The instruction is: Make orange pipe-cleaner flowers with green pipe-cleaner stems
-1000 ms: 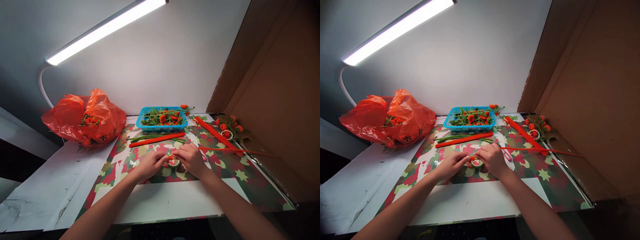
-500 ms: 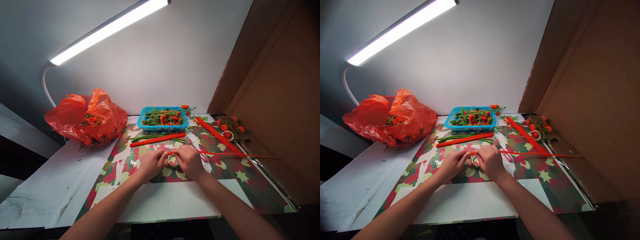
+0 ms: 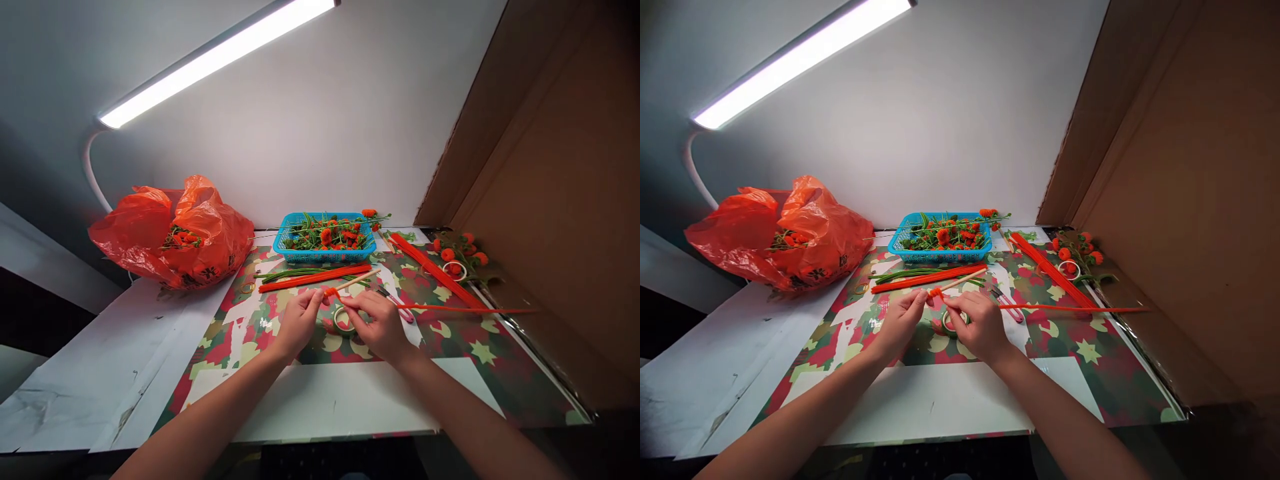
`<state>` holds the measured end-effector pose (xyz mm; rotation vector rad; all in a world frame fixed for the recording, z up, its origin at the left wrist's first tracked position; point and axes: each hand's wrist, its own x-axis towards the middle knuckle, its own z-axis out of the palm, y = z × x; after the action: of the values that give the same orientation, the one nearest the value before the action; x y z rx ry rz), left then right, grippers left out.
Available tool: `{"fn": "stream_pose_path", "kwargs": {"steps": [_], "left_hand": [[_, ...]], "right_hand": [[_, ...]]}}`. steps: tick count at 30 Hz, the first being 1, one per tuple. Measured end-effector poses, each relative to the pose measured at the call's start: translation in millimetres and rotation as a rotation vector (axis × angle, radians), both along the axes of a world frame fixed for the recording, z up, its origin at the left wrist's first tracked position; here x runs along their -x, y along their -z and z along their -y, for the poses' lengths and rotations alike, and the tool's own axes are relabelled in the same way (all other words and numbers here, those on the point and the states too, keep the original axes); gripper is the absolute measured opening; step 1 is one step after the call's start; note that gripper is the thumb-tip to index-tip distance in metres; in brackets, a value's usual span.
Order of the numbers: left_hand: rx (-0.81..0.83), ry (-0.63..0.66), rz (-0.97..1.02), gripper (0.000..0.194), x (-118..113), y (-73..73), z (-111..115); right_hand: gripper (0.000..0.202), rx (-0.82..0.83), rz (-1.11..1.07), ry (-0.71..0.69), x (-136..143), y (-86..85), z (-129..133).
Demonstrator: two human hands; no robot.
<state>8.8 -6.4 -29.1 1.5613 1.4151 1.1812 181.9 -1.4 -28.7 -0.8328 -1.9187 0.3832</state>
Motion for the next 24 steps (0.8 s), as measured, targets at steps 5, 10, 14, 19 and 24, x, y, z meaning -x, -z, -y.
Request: {"fn": "stream_pose_path", "kwargs": {"steps": [5,10,14,19,24], "left_hand": [[0.227,0.122,0.376,0.04,5,1.5,-8],[0.278,0.18,0.429,0.04,6,-3.5,-8],[0.268,0.22,0.315,0.041,6,-2.9,-7],[0.245,0.284,0.181,0.05,11,2.4,-8],[0.219,0.377,-0.024,0.054,17,2.2,-9]], "right_hand": [[0.016,0.12,-0.071,-0.075,0,-0.8,-1],[0.013,0.41,-0.108,-0.107,-6,-5.1,-6],[0.017,0.583,-0.105,-0.2,-12,-7.8,-9],[0.028,0.747,-0.02,-0.275,-15,-14.1,-6],[0.023,0.728,0.001,-0.292,-12,-13.3,-7]]}}
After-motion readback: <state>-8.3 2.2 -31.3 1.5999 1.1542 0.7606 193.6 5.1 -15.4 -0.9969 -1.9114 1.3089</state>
